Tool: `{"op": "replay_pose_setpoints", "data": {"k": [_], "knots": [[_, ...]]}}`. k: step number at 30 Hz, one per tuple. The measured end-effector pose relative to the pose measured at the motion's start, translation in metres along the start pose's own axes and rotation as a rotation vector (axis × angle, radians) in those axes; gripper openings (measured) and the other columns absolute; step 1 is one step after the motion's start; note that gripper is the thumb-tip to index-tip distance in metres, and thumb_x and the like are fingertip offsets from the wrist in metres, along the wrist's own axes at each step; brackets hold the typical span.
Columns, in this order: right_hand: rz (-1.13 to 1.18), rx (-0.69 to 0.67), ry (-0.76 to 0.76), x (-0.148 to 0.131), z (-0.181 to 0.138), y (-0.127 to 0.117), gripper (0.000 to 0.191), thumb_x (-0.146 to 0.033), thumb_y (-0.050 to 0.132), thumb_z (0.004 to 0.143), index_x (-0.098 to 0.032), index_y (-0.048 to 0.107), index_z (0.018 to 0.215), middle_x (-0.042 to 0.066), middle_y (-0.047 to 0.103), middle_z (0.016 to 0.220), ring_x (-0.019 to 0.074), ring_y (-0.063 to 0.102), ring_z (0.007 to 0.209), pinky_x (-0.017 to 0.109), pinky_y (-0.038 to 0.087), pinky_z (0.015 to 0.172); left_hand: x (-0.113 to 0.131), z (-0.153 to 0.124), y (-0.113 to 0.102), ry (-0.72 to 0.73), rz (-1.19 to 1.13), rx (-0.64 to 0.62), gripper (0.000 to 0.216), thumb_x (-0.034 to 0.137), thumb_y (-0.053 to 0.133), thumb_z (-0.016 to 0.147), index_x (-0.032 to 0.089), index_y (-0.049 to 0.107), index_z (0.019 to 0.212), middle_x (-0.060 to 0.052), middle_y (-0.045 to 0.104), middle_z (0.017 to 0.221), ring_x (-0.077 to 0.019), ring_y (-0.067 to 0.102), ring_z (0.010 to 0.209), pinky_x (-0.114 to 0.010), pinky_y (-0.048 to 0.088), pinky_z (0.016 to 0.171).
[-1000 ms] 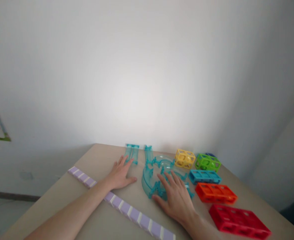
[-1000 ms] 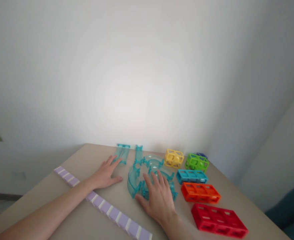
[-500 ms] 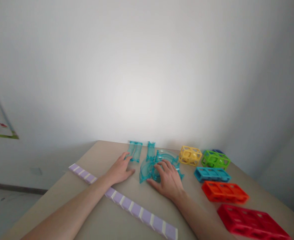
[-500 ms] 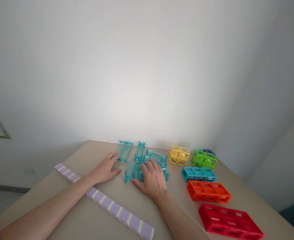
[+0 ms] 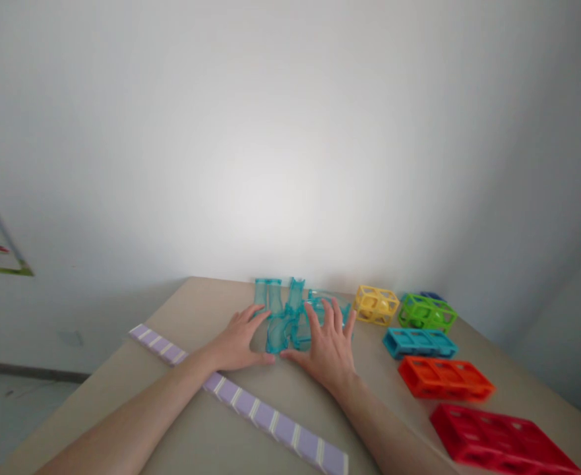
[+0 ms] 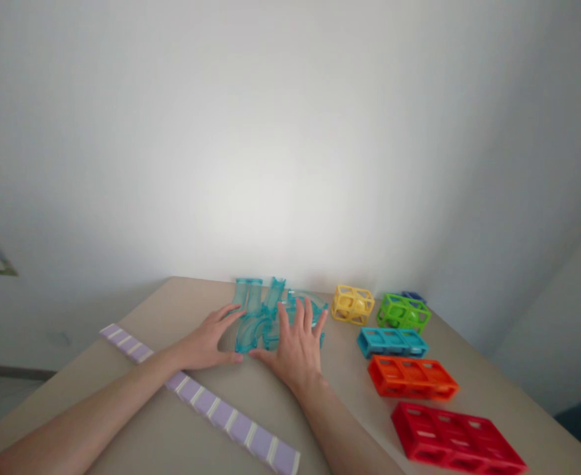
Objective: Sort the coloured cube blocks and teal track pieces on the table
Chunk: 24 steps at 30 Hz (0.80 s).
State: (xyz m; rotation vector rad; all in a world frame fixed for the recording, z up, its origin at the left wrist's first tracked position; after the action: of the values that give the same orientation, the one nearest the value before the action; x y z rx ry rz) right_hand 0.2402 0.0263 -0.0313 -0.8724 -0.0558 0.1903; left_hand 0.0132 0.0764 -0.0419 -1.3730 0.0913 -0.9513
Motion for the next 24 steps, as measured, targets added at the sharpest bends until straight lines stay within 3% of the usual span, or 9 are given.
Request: {"op": "replay_pose_setpoints", "data": {"k": [3,8,11,14,16,18,24], "knots": [[0.041,-0.038,0.034,0.007,0.000,0.011,0.098,-0.075,0.061,0.064,-0.017,0.037,0.140,0.025,0.036,0.140,0.0454,0.023,0.135,0.069,0.015,0.103,-0.002,0.002,0.000,0.022,-0.010,0.060,0.069,0.050,0.062,0.078,0.025,0.043,0.139,-0.013,0.036,0.148,-0.0322,0.034,0.136,-0.048,0.027,0.113],[0.205,-0.162,-0.166,0.020,0.005,0.017,0.084,-0.053,0.069,0.074,-0.019,0.033,0.142,0.021,0.030,0.145,0.0358,0.028,0.136,0.052,0.032,0.106,-0.013,0.006,-0.001,-0.017,-0.046,0.160,0.048,0.032,0.053,0.084,0.019,0.050,0.131,-0.013,0.042,0.141,-0.0263,0.044,0.130,-0.039,0.032,0.111],[0.230,-0.189,-0.249,0.019,0.005,0.016,0.070,-0.044,0.064,0.081,-0.023,0.034,0.141,0.017,0.031,0.146,0.0319,0.027,0.138,0.051,0.031,0.108,-0.019,0.008,0.001,-0.085,-0.050,0.228,0.055,0.033,0.058,0.081,0.019,0.047,0.133,-0.014,0.040,0.142,-0.0279,0.042,0.132,-0.040,0.032,0.112],[0.118,-0.107,-0.160,0.016,0.003,0.016,0.083,-0.060,0.066,0.074,-0.021,0.036,0.140,0.019,0.033,0.143,0.0388,0.019,0.140,0.064,0.017,0.109,-0.022,0.008,0.002,-0.183,-0.044,0.274,0.064,0.038,0.062,0.078,0.018,0.042,0.135,-0.015,0.042,0.140,-0.0302,0.043,0.131,-0.041,0.032,0.110],[0.033,-0.050,-0.030,0.016,0.002,0.016,0.099,-0.073,0.065,0.063,-0.018,0.036,0.141,0.023,0.034,0.142,0.0448,0.016,0.139,0.070,0.011,0.105,-0.023,0.008,0.003,-0.238,-0.021,0.247,0.067,0.041,0.061,0.078,0.016,0.040,0.137,-0.018,0.046,0.138,-0.0312,0.045,0.129,-0.042,0.033,0.109],[0.008,-0.046,0.043,0.018,0.000,0.019,0.107,-0.079,0.063,0.059,-0.016,0.035,0.141,0.025,0.034,0.142,0.0461,0.018,0.137,0.070,0.013,0.105,-0.021,0.007,0.001,-0.263,0.009,0.194,0.070,0.042,0.060,0.078,0.013,0.039,0.138,-0.019,0.047,0.138,-0.0324,0.045,0.129,-0.043,0.033,0.108],[0.118,-0.109,-0.078,0.027,0.002,0.029,0.097,-0.071,0.064,0.066,-0.016,0.036,0.140,0.024,0.033,0.143,0.0399,0.026,0.137,0.057,0.025,0.107,-0.009,0.003,-0.004,-0.185,0.049,0.068,0.080,0.050,0.060,0.077,0.012,0.034,0.142,-0.019,0.042,0.145,-0.0344,0.040,0.132,-0.050,0.029,0.110]]}}
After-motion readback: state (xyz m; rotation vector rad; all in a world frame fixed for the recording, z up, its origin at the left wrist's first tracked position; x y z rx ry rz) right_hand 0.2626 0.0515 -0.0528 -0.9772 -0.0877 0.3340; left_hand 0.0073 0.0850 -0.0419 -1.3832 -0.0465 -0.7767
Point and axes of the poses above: each hand's wrist, its own z-axis towards the middle knuckle, its own y-axis out of the palm, x = y × z, the point moved 1 cm from there along z, towards the middle knuckle
